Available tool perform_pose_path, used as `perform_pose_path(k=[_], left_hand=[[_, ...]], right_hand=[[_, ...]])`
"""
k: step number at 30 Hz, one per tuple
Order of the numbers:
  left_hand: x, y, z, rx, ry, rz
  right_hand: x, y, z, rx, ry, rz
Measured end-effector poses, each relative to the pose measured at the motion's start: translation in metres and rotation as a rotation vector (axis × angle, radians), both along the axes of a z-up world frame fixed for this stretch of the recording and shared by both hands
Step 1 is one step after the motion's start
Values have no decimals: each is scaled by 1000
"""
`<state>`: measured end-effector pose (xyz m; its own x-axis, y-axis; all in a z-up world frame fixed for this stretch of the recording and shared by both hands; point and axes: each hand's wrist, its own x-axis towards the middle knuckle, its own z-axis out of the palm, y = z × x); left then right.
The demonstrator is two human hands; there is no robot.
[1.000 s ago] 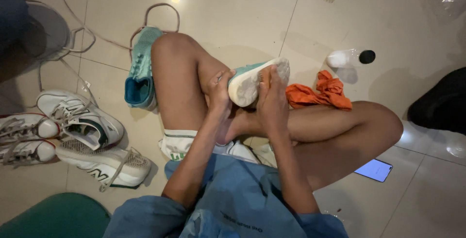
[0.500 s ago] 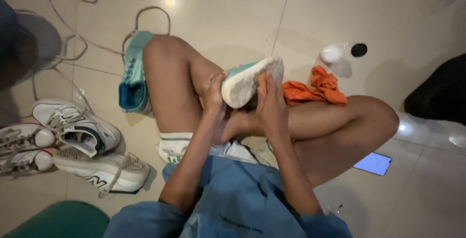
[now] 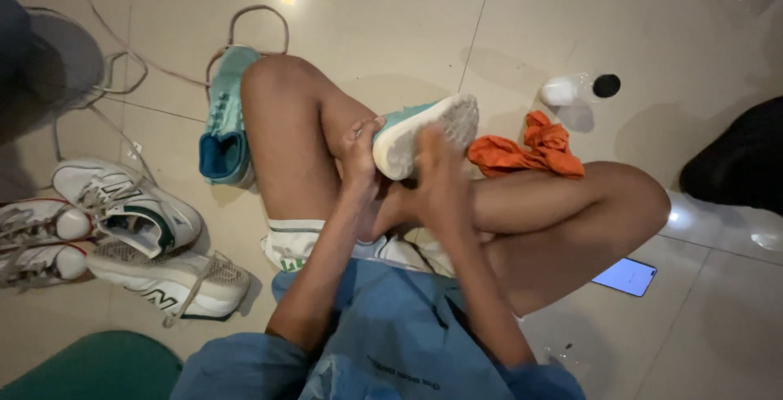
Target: Cleaning the soles of sneakers using brushes, a cloth, and cleaning solution
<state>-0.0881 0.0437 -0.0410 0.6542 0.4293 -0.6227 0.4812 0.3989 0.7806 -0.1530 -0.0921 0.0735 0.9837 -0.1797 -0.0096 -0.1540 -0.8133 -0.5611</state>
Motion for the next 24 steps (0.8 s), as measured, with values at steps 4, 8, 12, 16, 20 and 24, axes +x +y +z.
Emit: perform_pose_path(k=[4,8,12,16,20,24], left_hand=[[-2,0,-9,51,78,-28],[1,2,8,-32,26,0],[-2,4,-16,-64,10,12],[-2,2,-30,190,213,-150],[6,1,-31,248,275,-167],[1,-4,4,99,162,-19]], right_hand=[[-7,9,5,-83,32,104],[20,-19,-13,26,-31,36],[11,33,37,180,-146,-143],[-4,27,-4,10,-196,31],[42,-1,-17,116,-228,17],[47,1,-1,209,-113,-45]])
